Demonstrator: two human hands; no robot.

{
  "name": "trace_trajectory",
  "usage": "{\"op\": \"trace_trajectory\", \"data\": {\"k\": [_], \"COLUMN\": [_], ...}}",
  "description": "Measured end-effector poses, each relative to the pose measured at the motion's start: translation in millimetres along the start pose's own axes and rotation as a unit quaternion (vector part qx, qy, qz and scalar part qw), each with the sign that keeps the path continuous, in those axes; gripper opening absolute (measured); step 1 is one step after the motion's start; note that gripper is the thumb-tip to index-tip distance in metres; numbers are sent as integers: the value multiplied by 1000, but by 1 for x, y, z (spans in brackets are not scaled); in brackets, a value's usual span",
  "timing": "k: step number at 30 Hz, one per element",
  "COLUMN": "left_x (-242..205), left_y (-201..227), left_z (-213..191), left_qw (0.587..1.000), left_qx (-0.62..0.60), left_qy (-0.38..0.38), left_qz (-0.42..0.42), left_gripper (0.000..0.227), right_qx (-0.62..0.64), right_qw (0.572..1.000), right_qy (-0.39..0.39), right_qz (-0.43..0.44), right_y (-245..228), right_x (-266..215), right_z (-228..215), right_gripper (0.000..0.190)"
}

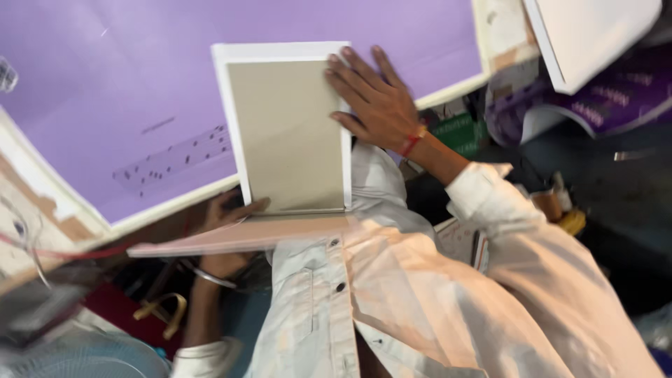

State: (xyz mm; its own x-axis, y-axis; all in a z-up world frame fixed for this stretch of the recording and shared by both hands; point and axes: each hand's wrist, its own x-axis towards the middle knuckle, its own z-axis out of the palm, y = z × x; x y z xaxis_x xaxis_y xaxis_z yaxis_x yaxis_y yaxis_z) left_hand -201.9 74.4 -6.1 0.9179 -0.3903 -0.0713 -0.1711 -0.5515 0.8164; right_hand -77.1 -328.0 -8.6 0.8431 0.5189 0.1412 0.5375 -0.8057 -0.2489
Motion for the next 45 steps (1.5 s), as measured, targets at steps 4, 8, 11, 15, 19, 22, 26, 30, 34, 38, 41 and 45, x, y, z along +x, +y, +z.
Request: {"op": "trace_trajectory", "data": {"k": [4,8,11,15,19,22,26,30,34,38,41,45], "left_x": [13,41,70,187,315,367,340,313,321,332,322,297], "left_y": [-7,-6,-5,-9,15,50,90,119,129,102,68,43], "left_z": [38,40,18,-52,-121,-90,6,83,115,118,69,-42], "left_qw": [907,937,968,950,953,937,902,901,890,927,975,989], "left_qx": [-353,-289,-166,-173,-251,-329,-420,-353,-382,-359,-171,7], "left_qy": [35,64,143,256,151,49,-102,-192,-154,-95,-121,-145], "left_qz": [-229,-187,-123,-43,78,107,-24,-162,-194,-40,-77,23], "left_gripper": [23,24,23,30,47,62,43,58,68,72,80,93], "right_qx": [53,133,105,94,405,695,683,631,688,784,725,485], "right_qw": [998,964,902,747,558,463,340,414,340,468,671,843], "right_qy": [33,200,332,546,667,532,510,462,354,122,-143,-232], "right_qz": [12,116,256,369,282,141,396,466,535,389,57,11], "right_y": [1,7,18,59,122,149,148,93,-24,-115,-135,-70], "right_x": [-5,-30,-80,-141,-185,-195,-173,-131,-74,-21,-15,-4], "right_z": [2,1,-2,2,-5,-19,-35,-49,-47,-53,-66,-72], "right_gripper": [57,40,32,50,35,19,34,39,50,50,52,59]}}
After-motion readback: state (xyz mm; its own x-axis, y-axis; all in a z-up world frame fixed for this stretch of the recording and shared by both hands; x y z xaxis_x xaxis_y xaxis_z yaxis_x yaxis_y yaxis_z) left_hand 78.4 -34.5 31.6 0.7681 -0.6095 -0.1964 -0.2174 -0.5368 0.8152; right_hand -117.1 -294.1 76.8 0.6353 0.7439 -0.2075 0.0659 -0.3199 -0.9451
